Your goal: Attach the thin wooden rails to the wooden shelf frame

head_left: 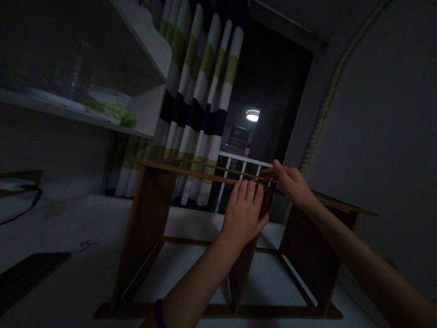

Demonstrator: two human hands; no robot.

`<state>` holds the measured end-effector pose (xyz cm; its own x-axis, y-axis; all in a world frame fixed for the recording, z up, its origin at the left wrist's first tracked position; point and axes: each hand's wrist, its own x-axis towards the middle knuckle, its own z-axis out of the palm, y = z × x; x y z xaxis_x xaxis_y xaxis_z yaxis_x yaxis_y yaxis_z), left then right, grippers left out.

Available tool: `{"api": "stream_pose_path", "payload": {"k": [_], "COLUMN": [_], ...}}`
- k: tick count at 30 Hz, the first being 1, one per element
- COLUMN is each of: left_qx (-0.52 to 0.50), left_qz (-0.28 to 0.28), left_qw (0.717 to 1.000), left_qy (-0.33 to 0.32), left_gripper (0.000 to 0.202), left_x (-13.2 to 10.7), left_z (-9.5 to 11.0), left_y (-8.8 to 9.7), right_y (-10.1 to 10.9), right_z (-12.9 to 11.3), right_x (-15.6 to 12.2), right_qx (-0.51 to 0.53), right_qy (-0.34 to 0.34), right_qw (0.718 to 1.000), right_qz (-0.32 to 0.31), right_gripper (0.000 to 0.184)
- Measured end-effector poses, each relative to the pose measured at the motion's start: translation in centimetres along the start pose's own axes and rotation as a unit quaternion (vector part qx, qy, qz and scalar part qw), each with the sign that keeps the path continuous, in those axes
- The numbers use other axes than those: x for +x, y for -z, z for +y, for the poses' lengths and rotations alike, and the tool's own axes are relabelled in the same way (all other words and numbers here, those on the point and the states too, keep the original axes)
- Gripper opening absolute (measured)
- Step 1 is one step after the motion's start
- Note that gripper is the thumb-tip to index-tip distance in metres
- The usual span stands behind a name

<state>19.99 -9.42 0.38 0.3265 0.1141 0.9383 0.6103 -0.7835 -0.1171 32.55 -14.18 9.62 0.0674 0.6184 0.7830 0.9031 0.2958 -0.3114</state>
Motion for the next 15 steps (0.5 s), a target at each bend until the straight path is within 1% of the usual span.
{"api": "stream_pose_path", "payload": {"k": [4, 7, 10, 15], "left_qx": [0.004, 0.004, 0.0, -0.004], "left_qz": [0.005, 0.01, 0.01, 0.005], "left_qw": [1.0, 1.0, 1.0, 1.0], "left_qy": [-0.001, -0.003, -0.002, 0.001], "left_gripper": [0.061, 0.06, 0.06, 0.06], "left_x": [-0.1, -0.1, -0.1, 0.0], "left_z": [0.0, 0.0, 0.0, 0.1], "left_y": [0.0, -0.1, -0.2, -0.1], "right_y": [0.8, 1.6, 2.4, 3.0], "right_z": [1.3, 1.7, 1.5, 0.2], "right_x": [0.0, -0.4, -0.8, -1.2], "right_qx": [-0.002, -0.011, -0.01, 0.019], "right_qy": [-0.016, -0.028, -0.037, -0.029], "right_qw": [1.0, 0.999, 0.999, 0.999], "right_qz": [0.004, 0.015, 0.024, 0.039], "right_gripper": [0.063, 0.062, 0.061, 0.063]}}
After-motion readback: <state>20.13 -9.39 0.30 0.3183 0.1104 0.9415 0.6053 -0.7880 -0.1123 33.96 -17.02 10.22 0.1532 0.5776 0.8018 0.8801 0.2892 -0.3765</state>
